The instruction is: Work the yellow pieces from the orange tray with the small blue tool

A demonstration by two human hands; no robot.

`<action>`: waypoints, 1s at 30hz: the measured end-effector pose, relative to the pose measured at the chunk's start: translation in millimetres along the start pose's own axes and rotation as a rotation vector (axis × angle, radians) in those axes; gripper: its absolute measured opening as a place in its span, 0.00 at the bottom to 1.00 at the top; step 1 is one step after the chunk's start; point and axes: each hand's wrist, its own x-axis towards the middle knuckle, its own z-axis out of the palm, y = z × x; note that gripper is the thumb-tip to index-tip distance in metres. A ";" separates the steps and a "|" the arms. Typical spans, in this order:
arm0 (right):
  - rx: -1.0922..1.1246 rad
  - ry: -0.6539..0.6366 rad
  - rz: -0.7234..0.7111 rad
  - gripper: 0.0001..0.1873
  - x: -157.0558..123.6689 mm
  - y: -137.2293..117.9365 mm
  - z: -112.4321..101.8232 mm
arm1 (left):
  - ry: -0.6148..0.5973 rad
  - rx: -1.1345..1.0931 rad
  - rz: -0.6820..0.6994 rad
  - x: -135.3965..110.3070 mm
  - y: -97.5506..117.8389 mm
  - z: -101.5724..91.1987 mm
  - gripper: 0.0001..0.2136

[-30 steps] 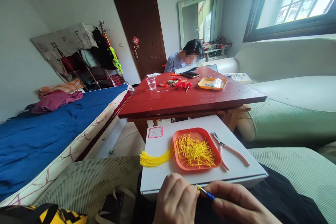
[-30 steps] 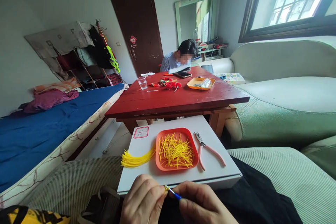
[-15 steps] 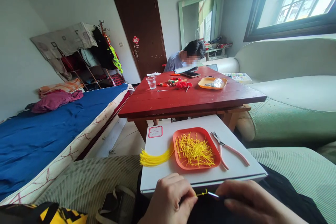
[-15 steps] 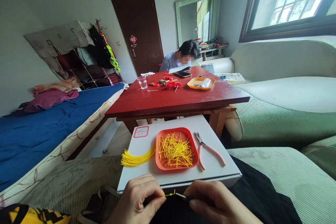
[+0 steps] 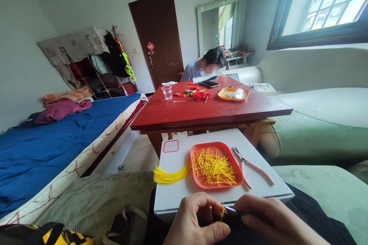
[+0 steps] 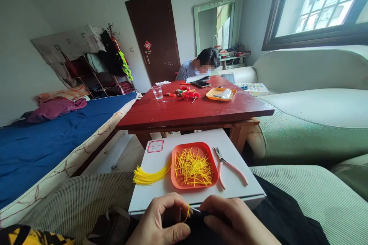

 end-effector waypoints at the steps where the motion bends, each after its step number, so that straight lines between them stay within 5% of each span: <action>1: -0.020 -0.013 -0.011 0.10 -0.3 0.1 -0.6 | 0.010 0.007 0.004 0.1 2.6 -0.8 0.11; 8: -0.098 0.041 -0.136 0.09 -0.3 7.2 12.9 | 0.089 -0.120 0.017 5.3 6.9 12.1 0.12; 11: -0.271 0.296 -0.186 0.12 6.3 17.4 10.5 | 0.101 -0.299 0.002 6.7 3.5 19.6 0.15; 14: -0.558 0.484 -0.084 0.16 18.3 24.7 -8.2 | 0.076 -0.459 -0.077 7.6 -1.7 25.4 0.19; 21: -0.913 0.135 0.295 0.27 32.1 19.5 -25.8 | 0.031 -0.736 -0.172 11.6 -15.1 30.5 0.19; 30: -0.964 0.214 0.346 0.15 54.2 34.7 -45.3 | -0.006 -0.807 -0.235 10.2 -17.4 31.1 0.19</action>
